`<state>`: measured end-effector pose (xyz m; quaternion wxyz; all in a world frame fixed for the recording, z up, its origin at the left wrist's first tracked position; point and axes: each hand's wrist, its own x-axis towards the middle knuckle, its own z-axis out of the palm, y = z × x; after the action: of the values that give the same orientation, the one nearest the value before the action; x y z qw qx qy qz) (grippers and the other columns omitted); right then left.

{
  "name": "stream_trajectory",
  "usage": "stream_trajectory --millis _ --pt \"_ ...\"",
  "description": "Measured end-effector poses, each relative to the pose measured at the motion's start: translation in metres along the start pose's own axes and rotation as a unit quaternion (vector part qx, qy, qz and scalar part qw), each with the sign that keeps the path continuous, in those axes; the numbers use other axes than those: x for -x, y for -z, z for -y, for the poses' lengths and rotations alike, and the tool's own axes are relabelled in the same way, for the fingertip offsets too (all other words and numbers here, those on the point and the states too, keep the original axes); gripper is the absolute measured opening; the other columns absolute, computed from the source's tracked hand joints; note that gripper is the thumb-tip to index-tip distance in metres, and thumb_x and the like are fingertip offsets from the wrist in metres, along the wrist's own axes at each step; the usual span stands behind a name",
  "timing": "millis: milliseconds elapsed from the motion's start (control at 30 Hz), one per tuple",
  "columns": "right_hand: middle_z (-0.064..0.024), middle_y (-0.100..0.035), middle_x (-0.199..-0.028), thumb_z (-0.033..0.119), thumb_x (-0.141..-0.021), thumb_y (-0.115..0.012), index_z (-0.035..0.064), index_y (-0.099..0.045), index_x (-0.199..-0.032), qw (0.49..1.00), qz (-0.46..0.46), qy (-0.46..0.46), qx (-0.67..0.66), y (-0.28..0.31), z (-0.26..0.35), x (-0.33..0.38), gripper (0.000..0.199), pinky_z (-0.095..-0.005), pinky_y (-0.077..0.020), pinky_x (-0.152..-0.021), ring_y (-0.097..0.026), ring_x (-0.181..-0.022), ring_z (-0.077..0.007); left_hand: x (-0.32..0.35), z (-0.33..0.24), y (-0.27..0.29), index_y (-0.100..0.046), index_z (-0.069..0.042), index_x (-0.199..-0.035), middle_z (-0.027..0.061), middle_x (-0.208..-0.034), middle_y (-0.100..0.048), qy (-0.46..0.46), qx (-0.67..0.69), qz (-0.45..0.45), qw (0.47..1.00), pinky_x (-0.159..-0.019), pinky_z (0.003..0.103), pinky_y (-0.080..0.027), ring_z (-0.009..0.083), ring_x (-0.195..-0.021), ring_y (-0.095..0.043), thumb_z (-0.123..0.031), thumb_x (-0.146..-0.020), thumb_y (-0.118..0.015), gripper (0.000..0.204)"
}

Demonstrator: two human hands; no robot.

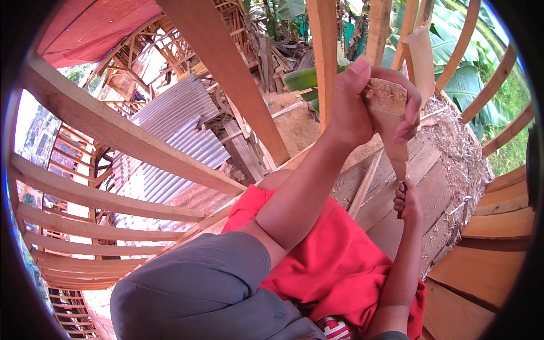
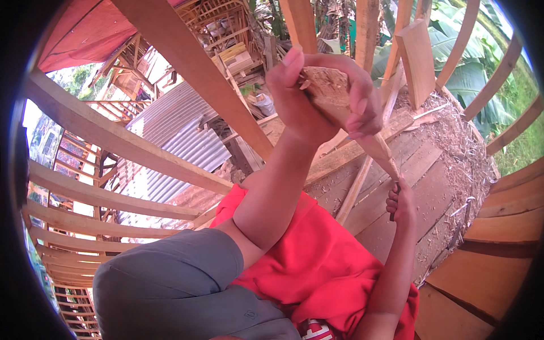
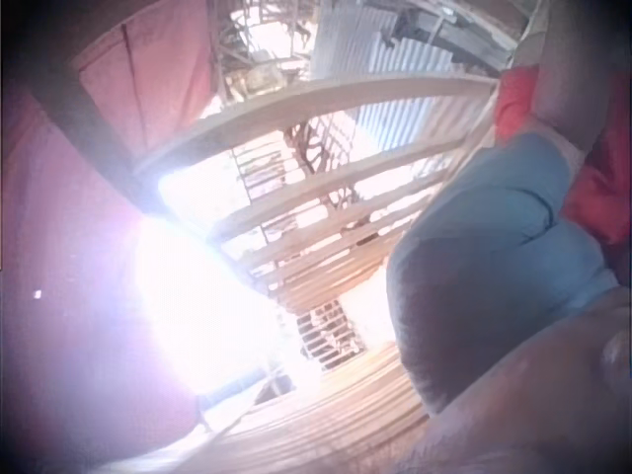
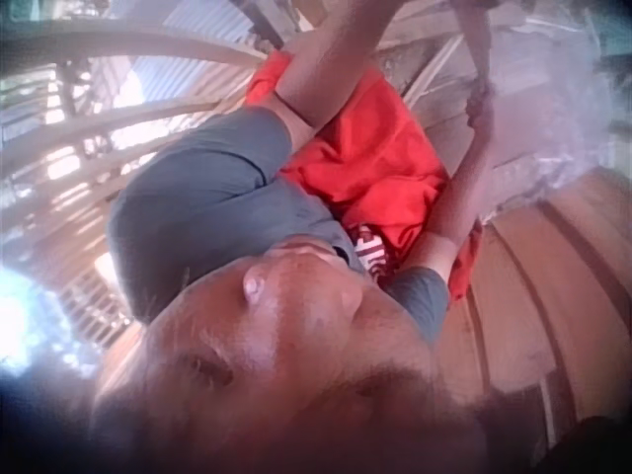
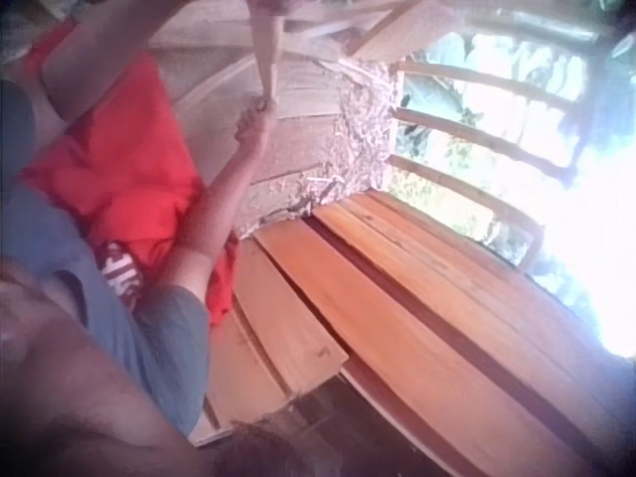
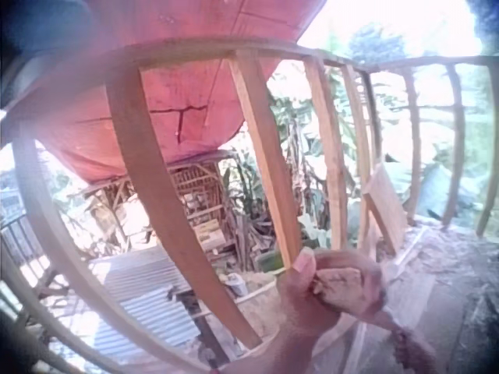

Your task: The person carves a wooden stick using a knife, holding the stick in the left hand and the knife in the right. They repeatedly shave off thin layers of wood to shape the stick, with wood shavings accumulating on the floor.

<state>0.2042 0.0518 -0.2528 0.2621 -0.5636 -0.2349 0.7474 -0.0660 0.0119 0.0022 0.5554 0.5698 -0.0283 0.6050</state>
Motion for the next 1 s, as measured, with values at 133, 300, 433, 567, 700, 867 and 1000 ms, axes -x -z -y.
stream_trajectory --millis 133,300,433,567,700,867,1000 --pt "0.0068 -0.026 -0.051 0.055 -0.099 -0.043 0.0169 -0.038 -0.070 0.997 0.037 0.019 -0.060 -0.002 0.022 0.021 0.048 -0.0243 -0.0153 -0.033 -0.019 -0.037 -0.0066 -0.006 -0.006 0.007 -0.059 -0.003 -0.084 0.0079 -0.060 -0.051 -0.029 0.010 0.062 0.998 -0.046 0.035 -0.038 0.0206 -0.048 -0.046 -0.058 -0.095 -0.023 0.067" --pt "0.0064 -0.030 -0.051 0.054 -0.096 -0.051 0.0153 -0.041 -0.069 0.959 -0.229 0.166 0.023 0.067 0.069 0.065 0.048 -0.0257 -0.0189 -0.034 -0.024 -0.037 -0.0068 -0.005 -0.013 0.009 -0.057 -0.010 -0.079 0.0026 -0.059 -0.047 -0.007 -0.046 0.016 0.999 -0.049 0.032 -0.036 0.0162 -0.051 -0.045 -0.052 -0.093 -0.029 0.052" --pt "0.0053 -0.040 -0.053 0.050 -0.086 -0.071 0.0119 -0.047 -0.068 0.832 -0.479 0.200 0.195 0.131 0.076 0.100 0.048 -0.0283 -0.0254 -0.035 -0.034 -0.038 -0.0080 -0.008 -0.011 0.003 -0.054 -0.011 -0.076 0.0017 -0.060 -0.044 -0.003 -0.041 -0.005 0.999 -0.049 0.031 -0.034 0.0154 -0.051 -0.043 -0.051 -0.092 -0.033 0.048" --pt "0.0011 -0.045 -0.054 0.043 -0.082 -0.073 0.0036 -0.058 -0.071 0.801 -0.487 0.265 0.225 0.167 0.064 0.106 0.044 -0.0299 -0.0334 -0.040 -0.043 -0.042 -0.0120 -0.008 -0.011 0.000 -0.054 -0.011 -0.076 0.0015 -0.060 -0.044 0.001 -0.040 0.003 0.999 -0.051 0.031 -0.036 0.0153 -0.052 -0.043 -0.051 -0.092 -0.035 0.047" --pt "0.0053 -0.040 -0.058 0.040 -0.095 -0.061 0.0067 -0.061 -0.085 0.853 -0.462 0.183 0.160 0.138 0.072 0.108 0.034 -0.0249 -0.0246 -0.035 -0.032 -0.040 -0.0062 -0.007 -0.013 0.000 -0.054 -0.011 -0.077 0.0013 -0.061 -0.044 0.008 -0.043 0.007 0.999 -0.052 0.031 -0.036 0.0152 -0.052 -0.043 -0.051 -0.092 -0.035 0.047" --pt "0.0044 -0.041 -0.058 0.037 -0.100 -0.051 0.0075 -0.063 -0.092 0.864 -0.434 0.199 0.161 0.123 0.065 0.087 0.033 -0.0258 -0.0277 -0.035 -0.034 -0.041 -0.0064 -0.008 -0.013 0.001 -0.054 -0.012 -0.078 0.0009 -0.061 -0.043 0.002 -0.046 0.004 0.999 -0.054 0.032 -0.037 0.0151 -0.052 -0.043 -0.051 -0.092 -0.036 0.046" --pt "0.0041 -0.043 -0.058 0.036 -0.097 -0.055 0.0065 -0.062 -0.083 0.832 -0.432 0.210 0.279 0.129 0.060 0.080 0.033 -0.0260 -0.0284 -0.036 -0.035 -0.041 -0.0070 -0.009 -0.013 0.005 -0.054 -0.012 -0.078 0.0006 -0.061 -0.043 0.003 -0.039 0.006 0.999 -0.055 0.032 -0.037 0.0149 -0.053 -0.043 -0.051 -0.091 -0.036 0.045"
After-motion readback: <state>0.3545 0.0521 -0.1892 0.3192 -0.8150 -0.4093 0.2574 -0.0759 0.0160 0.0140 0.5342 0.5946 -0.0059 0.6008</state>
